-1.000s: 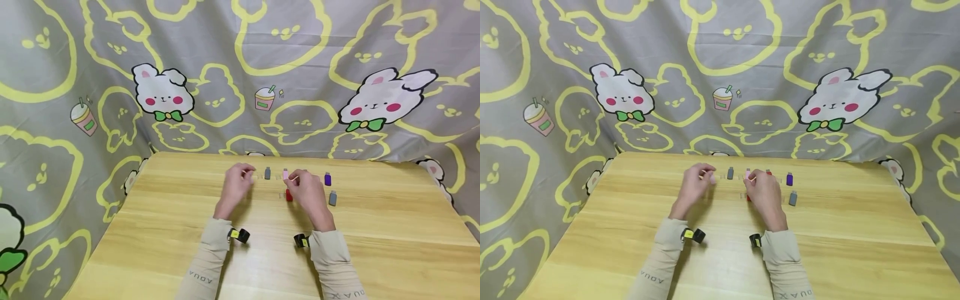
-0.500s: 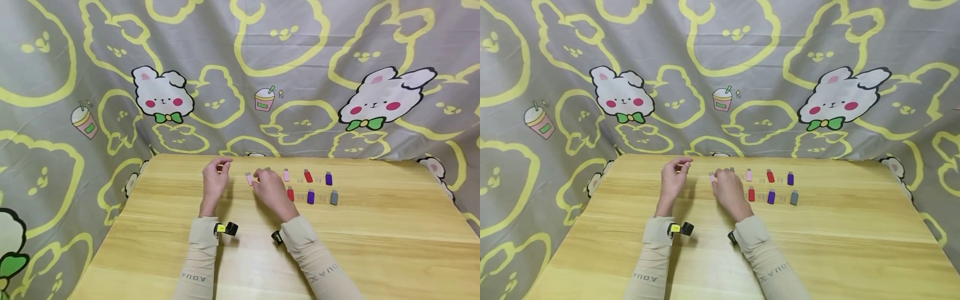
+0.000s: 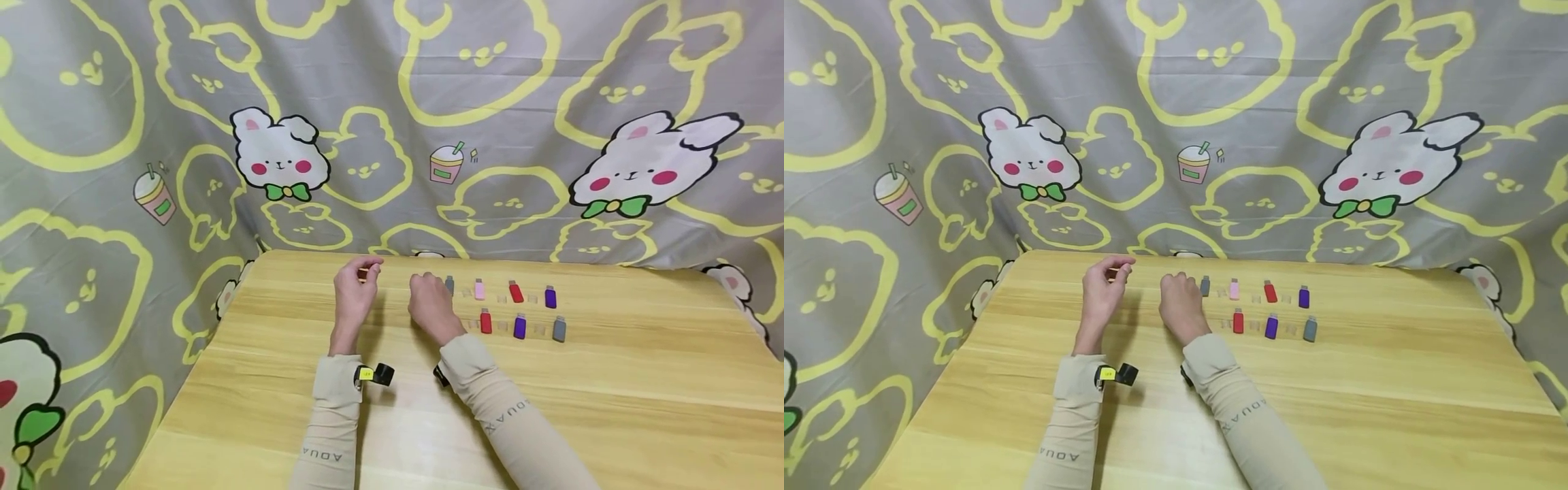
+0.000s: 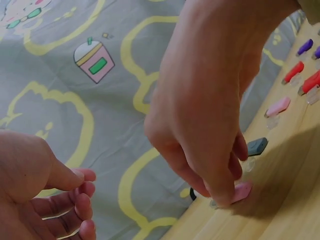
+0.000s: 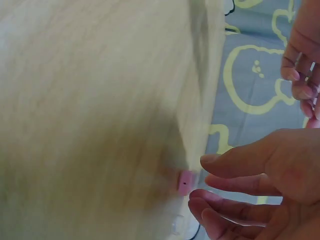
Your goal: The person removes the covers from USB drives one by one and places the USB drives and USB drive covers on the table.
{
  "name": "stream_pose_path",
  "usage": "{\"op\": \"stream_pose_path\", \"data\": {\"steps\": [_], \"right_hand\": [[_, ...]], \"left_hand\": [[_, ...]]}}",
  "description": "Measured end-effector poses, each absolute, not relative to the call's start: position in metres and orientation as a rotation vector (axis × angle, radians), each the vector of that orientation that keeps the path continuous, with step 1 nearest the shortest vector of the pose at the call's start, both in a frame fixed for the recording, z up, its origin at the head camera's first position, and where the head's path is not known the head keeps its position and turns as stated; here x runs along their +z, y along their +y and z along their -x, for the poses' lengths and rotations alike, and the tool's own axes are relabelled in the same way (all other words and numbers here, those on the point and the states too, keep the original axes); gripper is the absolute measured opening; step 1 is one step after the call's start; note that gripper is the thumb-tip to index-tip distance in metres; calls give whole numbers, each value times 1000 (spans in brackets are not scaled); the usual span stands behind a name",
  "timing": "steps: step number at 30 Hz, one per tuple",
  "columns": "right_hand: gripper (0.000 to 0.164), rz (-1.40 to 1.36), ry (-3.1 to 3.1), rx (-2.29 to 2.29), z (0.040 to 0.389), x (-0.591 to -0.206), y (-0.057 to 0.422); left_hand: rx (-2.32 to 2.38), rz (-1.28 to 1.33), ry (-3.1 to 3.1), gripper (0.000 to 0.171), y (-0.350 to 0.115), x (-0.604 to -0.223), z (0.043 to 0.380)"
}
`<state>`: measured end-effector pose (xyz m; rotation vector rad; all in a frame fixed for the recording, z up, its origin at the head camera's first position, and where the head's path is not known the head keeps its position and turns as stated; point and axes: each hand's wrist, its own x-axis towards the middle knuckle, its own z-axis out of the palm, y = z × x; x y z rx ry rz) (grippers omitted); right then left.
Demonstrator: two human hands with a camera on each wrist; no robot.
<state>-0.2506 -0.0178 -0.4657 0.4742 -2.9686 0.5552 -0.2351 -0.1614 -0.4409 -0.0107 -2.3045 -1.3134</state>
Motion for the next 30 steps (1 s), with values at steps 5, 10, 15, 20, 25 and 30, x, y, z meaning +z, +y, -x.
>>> {"op": "stream_pose_path", "data": {"steps": [5, 10, 15, 20, 25, 30], "right_hand": [[9, -470, -3009, 556, 248, -469, -22], [10, -470, -3024, 592, 244, -469, -25], [13, -512, -2969, 656, 242, -471, -24], [7, -596, -2861, 764, 237, -476, -18], [4, -567, -2793, 1044, 231, -469, -7], [10, -498, -2770, 1321, 224, -454, 10]], "left_hand": [[-1351, 0, -2337, 13, -160, -440, 235], [-1334, 11, -2346, 13, -160, -438, 235], [-1338, 16, -2362, 14, -160, -440, 235], [-1350, 49, -2391, 14, -157, -443, 234], [-1368, 67, -2400, 14, -154, -443, 234], [-1398, 113, -2432, 13, -152, -443, 234]]}}
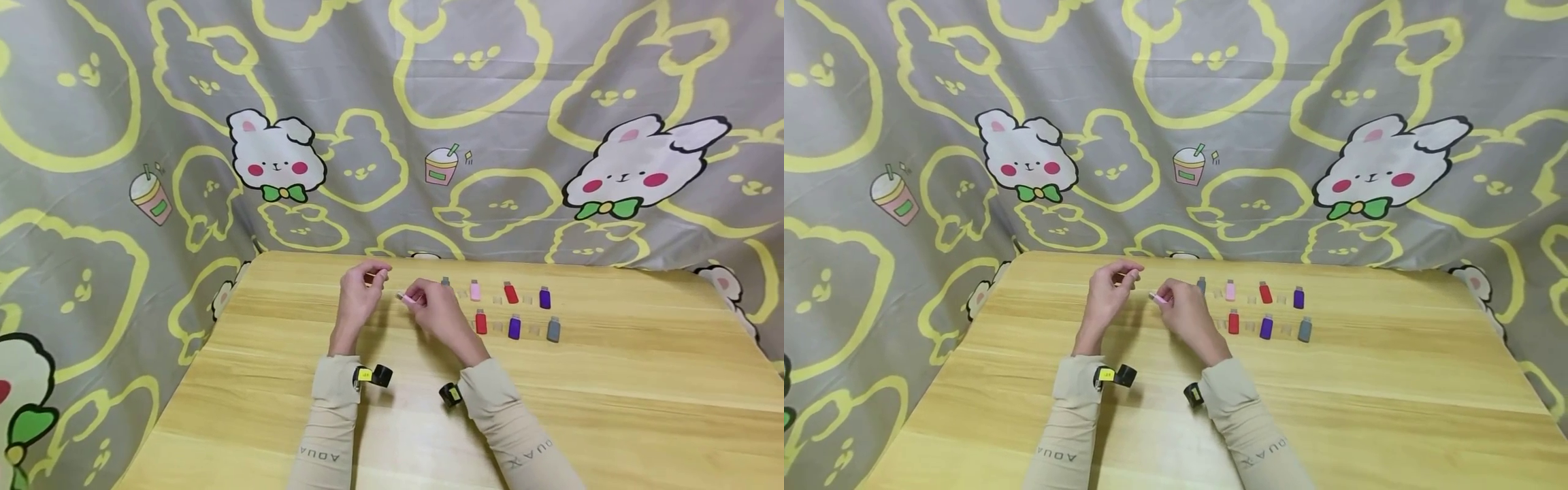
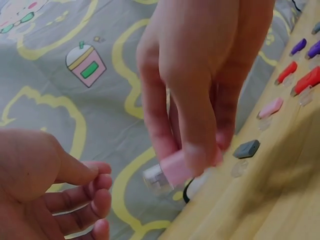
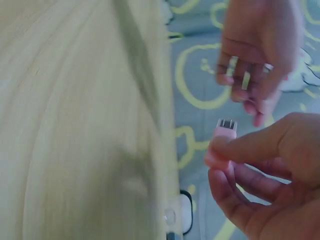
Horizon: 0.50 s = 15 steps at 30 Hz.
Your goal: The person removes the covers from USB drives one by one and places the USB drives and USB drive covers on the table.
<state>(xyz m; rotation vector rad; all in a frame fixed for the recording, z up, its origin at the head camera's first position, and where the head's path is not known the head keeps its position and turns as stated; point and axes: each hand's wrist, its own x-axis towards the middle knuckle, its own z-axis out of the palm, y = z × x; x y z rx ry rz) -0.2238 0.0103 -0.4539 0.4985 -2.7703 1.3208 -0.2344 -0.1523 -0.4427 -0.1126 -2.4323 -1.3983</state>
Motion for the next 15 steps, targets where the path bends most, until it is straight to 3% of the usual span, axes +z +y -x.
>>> {"op": "stream_pose_path", "data": {"steps": [9, 15], "right_hand": [[8, -463, -2629, 1462, 216, -451, 46], [15, -456, -2604, 1508, 219, -452, 59]], "left_hand": [[-1486, 278, -2522, 13, -146, -445, 235], [-1637, 462, -2567, 15, -139, -449, 233]]}}
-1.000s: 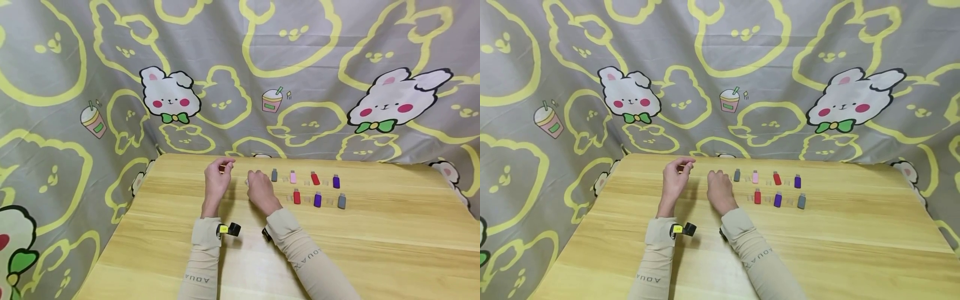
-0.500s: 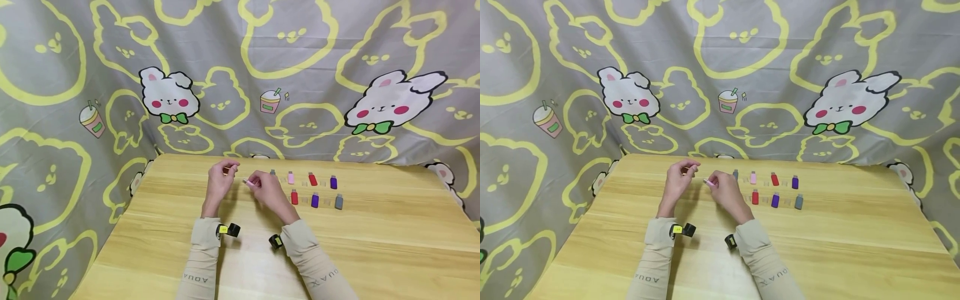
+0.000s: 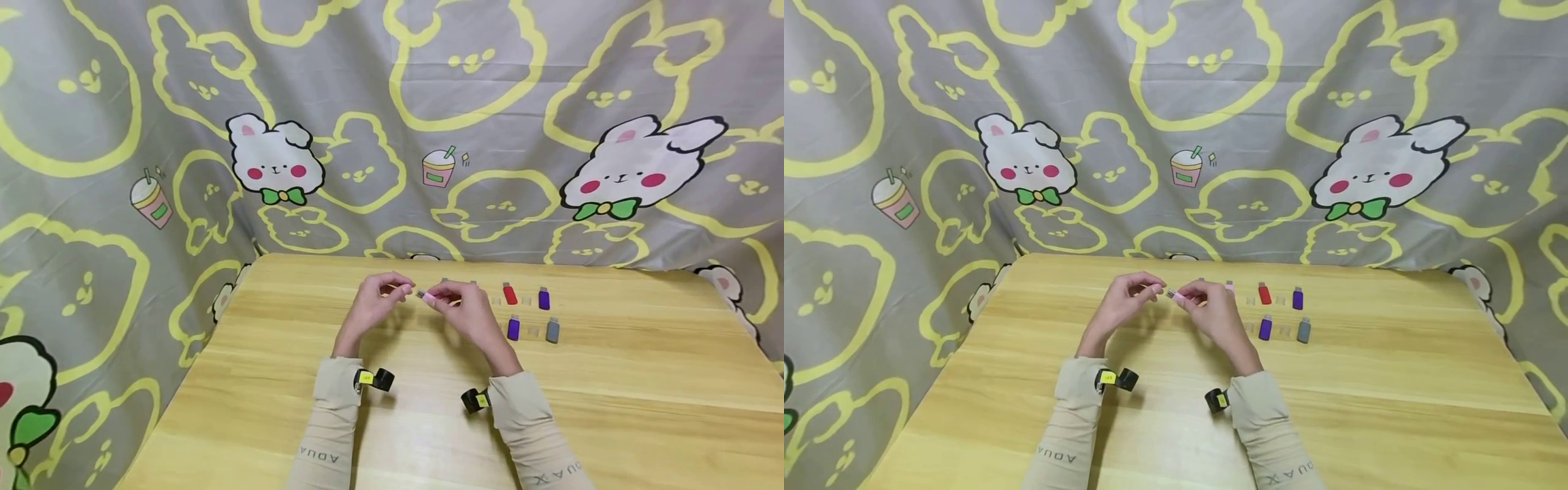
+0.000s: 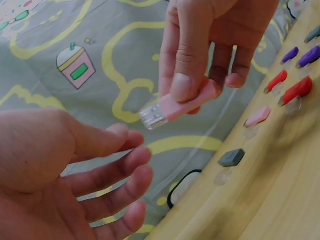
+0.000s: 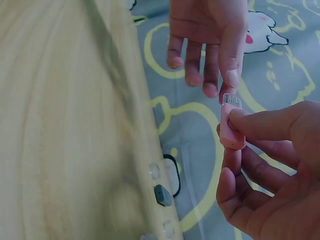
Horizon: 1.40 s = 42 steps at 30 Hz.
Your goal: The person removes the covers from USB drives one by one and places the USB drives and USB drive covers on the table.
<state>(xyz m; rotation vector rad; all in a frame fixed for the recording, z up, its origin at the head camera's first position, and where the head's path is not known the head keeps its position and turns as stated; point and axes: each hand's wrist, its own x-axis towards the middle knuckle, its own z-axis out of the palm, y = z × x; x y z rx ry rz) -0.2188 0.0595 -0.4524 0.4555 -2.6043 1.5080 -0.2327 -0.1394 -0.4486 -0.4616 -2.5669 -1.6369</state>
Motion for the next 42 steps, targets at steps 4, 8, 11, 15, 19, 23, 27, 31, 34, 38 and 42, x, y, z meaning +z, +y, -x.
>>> {"op": "stream_pose_path", "data": {"steps": [4, 8, 11, 15, 19, 23, 27, 31, 34, 38, 42], "right_hand": [[16, -444, -2607, 1509, 218, -451, 63], [16, -450, -2608, 1503, 217, -450, 65], [15, -456, -2613, 1494, 217, -448, 66], [15, -465, -2630, 1459, 216, -446, 67], [14, -463, -2659, 1442, 216, -444, 68], [14, -456, -2690, 1438, 215, -443, 71], [15, -438, -2728, 1432, 213, -442, 74], [17, -423, -2753, 1429, 213, -441, 75], [17, -416, -2764, 1439, 213, -441, 76], [18, -405, -2780, 1446, 213, -442, 76], [18, -403, -2787, 1448, 213, -441, 77]], "left_hand": [[-1737, 585, -2534, 16, -133, -451, 231], [-1775, 620, -2517, 15, -128, -452, 230], [-1772, 589, -2534, 12, -126, -451, 230], [-1737, 552, -2564, 8, -123, -450, 230], [-1726, 529, -2569, 6, -120, -451, 231], [-1727, 509, -2575, 6, -117, -452, 230], [-1698, 493, -2595, 6, -114, -452, 229], [-1667, 479, -2607, 5, -112, -450, 228], [-1643, 470, -2617, 4, -111, -448, 227], [-1622, 466, -2618, 4, -111, -448, 227], [-1619, 457, -2620, 4, -111, -449, 227]]}}
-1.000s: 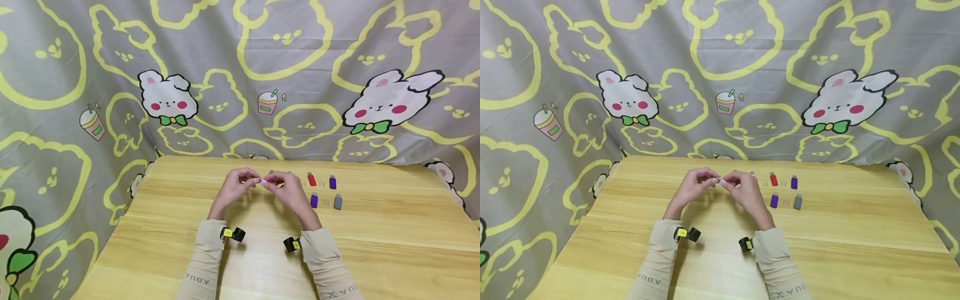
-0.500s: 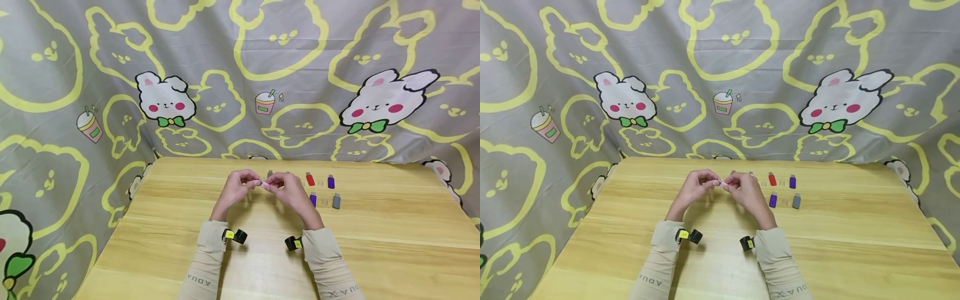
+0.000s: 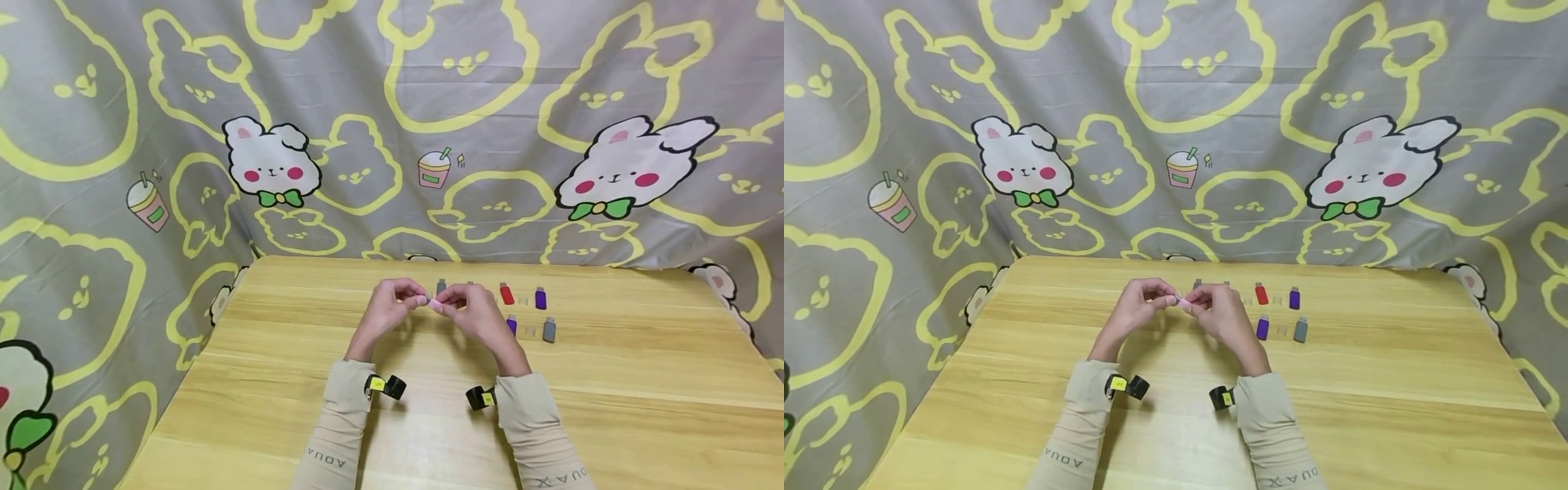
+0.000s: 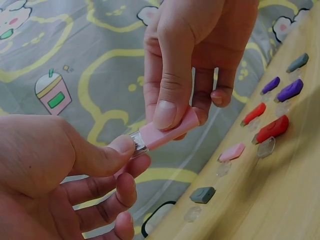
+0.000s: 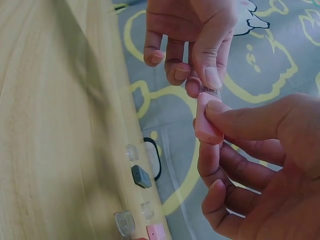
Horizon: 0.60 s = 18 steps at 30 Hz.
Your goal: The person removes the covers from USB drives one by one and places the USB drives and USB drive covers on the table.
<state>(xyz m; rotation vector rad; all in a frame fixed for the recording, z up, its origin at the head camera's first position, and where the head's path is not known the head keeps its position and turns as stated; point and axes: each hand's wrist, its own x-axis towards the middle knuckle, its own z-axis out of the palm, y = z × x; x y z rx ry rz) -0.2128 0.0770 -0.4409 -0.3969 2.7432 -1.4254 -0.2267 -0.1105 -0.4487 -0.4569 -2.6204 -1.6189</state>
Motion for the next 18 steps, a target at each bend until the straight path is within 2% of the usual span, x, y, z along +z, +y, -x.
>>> {"op": "stream_pose_path", "data": {"steps": [9, 16, 18], "right_hand": [[18, 368, 2731, -1414, 211, -439, 82], [17, 268, 2765, -1363, 212, -443, 107], [20, 240, 2765, -1381, 213, -445, 116]], "left_hand": [[-1621, 436, -2640, 5, -106, -448, 225], [-1590, 220, -2536, 4, -131, -439, 225], [-1578, 226, -2534, 4, -137, -436, 226]]}}
